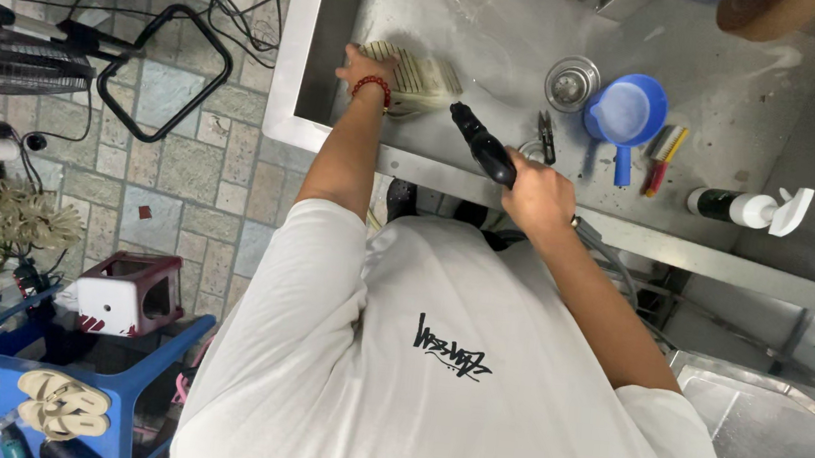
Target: The person washes a shoe in a metal sink by rinsing it under running water, scrubbing it with a brush and soapy water, and rinsing it again.
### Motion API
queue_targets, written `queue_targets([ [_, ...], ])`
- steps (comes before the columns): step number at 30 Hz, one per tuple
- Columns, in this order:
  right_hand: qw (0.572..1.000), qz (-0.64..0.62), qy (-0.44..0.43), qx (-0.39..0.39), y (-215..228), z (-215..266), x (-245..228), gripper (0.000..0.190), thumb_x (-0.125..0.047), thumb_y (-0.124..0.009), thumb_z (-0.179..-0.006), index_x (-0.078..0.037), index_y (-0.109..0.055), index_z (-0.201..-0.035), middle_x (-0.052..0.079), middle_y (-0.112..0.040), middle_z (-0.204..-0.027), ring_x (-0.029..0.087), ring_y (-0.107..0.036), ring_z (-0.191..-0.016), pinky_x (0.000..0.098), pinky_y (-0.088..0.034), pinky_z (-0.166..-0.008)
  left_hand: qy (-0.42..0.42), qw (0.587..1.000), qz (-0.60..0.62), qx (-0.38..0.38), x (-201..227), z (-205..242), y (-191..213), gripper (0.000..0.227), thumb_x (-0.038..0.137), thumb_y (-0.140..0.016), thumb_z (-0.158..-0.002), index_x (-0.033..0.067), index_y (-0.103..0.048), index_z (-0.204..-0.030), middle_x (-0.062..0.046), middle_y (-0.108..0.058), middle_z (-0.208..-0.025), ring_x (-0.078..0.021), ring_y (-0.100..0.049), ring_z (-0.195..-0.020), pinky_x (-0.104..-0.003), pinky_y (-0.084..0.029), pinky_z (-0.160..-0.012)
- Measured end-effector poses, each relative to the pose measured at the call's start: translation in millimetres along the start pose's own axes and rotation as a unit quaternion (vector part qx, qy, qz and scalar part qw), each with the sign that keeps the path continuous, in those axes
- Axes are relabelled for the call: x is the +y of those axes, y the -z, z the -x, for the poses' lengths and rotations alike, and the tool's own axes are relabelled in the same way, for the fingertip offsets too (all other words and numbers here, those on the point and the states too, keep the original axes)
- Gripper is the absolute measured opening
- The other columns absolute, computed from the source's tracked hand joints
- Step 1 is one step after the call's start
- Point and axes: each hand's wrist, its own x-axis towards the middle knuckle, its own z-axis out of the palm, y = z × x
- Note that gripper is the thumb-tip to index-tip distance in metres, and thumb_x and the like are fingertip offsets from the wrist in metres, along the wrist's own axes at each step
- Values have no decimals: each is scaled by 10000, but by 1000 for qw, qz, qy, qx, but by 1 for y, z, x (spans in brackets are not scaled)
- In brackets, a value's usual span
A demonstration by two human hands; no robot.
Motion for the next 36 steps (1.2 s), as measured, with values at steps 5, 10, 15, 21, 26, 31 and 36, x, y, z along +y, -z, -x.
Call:
queue_targets([
  [5,1000,12,-4,3,-6,-5,2,576,-123,-729,-777,-252,-663,-1334,130,-747,-915,345,-727,-818,481,-575,-757,7,1000,-4,-3,1,3,5,893,377,-891,-750,286,-380,-1476,-183,-313,-1486,-443,-602,-1212,-491,-537,-1016],
  [10,1000,13,-9,-17,-5,-10,-1,633,-122,-748,-740,-246,-650,-1353,138,-743,-920,351,-724,-800,482,-572,-740,1,1000,-3,-4,2,11,6,874,381,-901,-752,290,-403,-1465,-183,-294,-1501,-447,-579,-1235,-496,-526,-1023],
  [15,1000,15,1,-3,-7,-13,0,607,-128,-745,-762,-230,-656,-1353,142,-744,-936,345,-724,-805,470,-574,-739,6,1000,1,-27,10,23,17,860,356,-875,-785,263,-382,-1483,-178,-293,-1505,-417,-583,-1250,-472,-533,-1037],
  [21,1000,14,1,7,-9,-22,-2,601,-115,-728,-776,-243,-663,-1359,131,-746,-933,332,-725,-808,466,-572,-738,-6,999,24,-30,6,21,14,849,318,-866,-794,235,-380,-1485,-186,-286,-1510,-405,-598,-1245,-443,-541,-1047],
  [26,1000,16,-5,5,-6,-26,-9,568,-129,-730,-796,-247,-670,-1348,129,-748,-911,336,-724,-799,477,-569,-730,-26,999,20,-16,3,15,9,848,334,-885,-774,250,-395,-1460,-188,-295,-1495,-407,-596,-1244,-471,-516,-1053],
  [31,999,-5,44,22,-8,-14,-16,633,-127,-755,-720,-232,-660,-1337,116,-750,-927,335,-726,-790,481,-570,-710,-21,999,-3,-24,0,16,9,826,386,-871,-779,288,-403,-1453,-167,-336,-1474,-433,-590,-1232,-491,-517,-1044],
  [36,1000,11,11,-5,-6,-11,-17,625,-137,-752,-769,-259,-642,-1372,123,-749,-940,332,-727,-822,484,-568,-744,-19,1000,6,-17,-5,13,6,853,379,-879,-773,284,-384,-1462,-176,-307,-1485,-440,-586,-1226,-493,-517,-1036],
])
